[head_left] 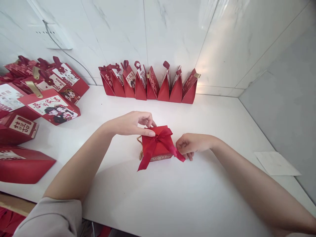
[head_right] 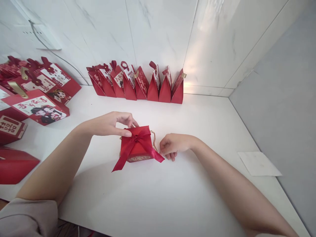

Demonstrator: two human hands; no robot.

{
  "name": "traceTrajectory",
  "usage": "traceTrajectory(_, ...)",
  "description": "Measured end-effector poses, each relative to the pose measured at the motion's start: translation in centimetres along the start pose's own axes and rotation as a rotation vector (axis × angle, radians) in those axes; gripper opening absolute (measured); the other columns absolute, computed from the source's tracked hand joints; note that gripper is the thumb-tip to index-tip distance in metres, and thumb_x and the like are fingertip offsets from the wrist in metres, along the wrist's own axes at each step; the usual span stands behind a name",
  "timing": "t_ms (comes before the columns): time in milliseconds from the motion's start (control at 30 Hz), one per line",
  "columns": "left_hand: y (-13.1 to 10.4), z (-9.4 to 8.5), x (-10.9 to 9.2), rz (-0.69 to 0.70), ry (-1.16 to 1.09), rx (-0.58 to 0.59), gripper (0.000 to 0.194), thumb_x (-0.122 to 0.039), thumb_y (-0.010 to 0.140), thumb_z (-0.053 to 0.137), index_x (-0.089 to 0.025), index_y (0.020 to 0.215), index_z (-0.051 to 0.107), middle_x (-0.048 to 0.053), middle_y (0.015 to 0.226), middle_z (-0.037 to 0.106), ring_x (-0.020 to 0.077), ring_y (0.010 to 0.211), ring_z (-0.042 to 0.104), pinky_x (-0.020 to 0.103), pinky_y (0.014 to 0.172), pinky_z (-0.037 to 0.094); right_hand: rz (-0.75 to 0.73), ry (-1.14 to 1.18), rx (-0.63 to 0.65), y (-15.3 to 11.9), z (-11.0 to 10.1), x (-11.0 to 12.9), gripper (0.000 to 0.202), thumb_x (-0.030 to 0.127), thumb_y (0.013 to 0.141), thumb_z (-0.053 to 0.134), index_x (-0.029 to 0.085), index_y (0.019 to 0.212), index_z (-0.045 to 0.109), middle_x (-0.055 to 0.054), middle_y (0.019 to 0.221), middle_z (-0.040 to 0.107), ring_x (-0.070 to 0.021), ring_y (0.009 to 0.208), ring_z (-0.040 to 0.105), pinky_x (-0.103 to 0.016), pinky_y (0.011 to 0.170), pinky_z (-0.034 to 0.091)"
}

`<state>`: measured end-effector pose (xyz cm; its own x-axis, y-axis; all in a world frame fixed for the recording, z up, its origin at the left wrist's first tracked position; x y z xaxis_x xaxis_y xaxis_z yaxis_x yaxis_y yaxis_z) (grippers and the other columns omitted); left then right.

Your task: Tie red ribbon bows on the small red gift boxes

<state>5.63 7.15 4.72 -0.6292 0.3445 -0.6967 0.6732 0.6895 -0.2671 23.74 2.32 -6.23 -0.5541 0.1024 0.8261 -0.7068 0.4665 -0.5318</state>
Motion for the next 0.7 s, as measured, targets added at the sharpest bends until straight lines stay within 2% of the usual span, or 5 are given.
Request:
traceTrajectory(133,-1.8,0.0,-0.6,-0.046,0.123,-0.065,0.08,-0.056,0.064,0.074,-0.028,0.134,0.046,0.009,0.137,0.054,0.03,0.121,0.055,0.031,0.085,0.044,-0.081,0.202,-0.432,1.0,-4.0,-1.6,0.035,0.049,0.081,0.064,0.017,0.071,0.056,-0.001,0.061,0.062,-0.0119,0.045,0.057,-0.025,0.046,0.045)
traceTrajectory(300,-3.1,2.3,-1.2,-0.109,0.288,0.02,0.126,-0.057,0.053,0.081,-0.03,0.154,0.01,0.011,0.124,0.065,0.029,0.09,0.068,0.028,0.069,0.042,-0.25,0.255,-0.695,1.4,-5.0,-1.7,0.038,0.057,0.087,0.056,0.019,0.086,0.054,-0.004,0.08,0.064,-0.015,0.064,0.063,-0.025,0.052,0.047)
traceTrajectory(400,-2.7,2.2,-1.4,-0.095,0.229,0.006,0.121,-0.049,0.063,0.078,-0.027,0.155,0.001,0.005,0.102,0.073,0.0249,0.078,0.07,0.028,0.068,0.043,-0.56,0.271,-0.634,0.9,-4.0,0.4,0.051,0.064,0.087,0.052,0.023,0.118,0.053,-0.012,0.127,0.059,-0.0252,0.117,0.056,-0.036,0.082,0.053)
traceTrajectory(500,-1.1,1.5,-0.2,-0.02,0.069,-0.08,0.119,-0.043,0.069,0.077,-0.023,0.155,-0.003,0.003,0.088,0.074,0.0247,0.082,0.07,0.032,0.08,0.046,-0.723,0.25,-0.427,1.0,-2.3,2.1,0.08,0.068,0.079,0.06,0.03,0.145,0.033,-0.009,0.156,0.03,-0.0295,0.141,0.032,-0.049,0.11,0.035)
traceTrajectory(700,2.7,2.4,4.3,0.211,-0.283,-0.251,0.124,-0.038,0.063,0.082,-0.029,0.153,-0.002,0.017,0.138,0.051,0.0297,0.112,0.063,0.04,0.089,0.051,-0.672,0.217,-0.571,1.7,-2.6,1.9,0.11,0.05,0.071,0.078,0.033,0.154,0.007,-0.009,0.162,0.015,-0.0313,0.143,0.028,-0.052,0.113,0.033)
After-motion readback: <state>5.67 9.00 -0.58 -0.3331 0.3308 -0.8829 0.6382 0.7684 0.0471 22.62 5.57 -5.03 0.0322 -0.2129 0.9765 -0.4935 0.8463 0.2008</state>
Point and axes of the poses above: each hand's wrist, its own y-axis towards the middle knuckle, its own z-axis out of the palm, x = y × z, the point moved 7 cm from there along y, towards the middle knuckle
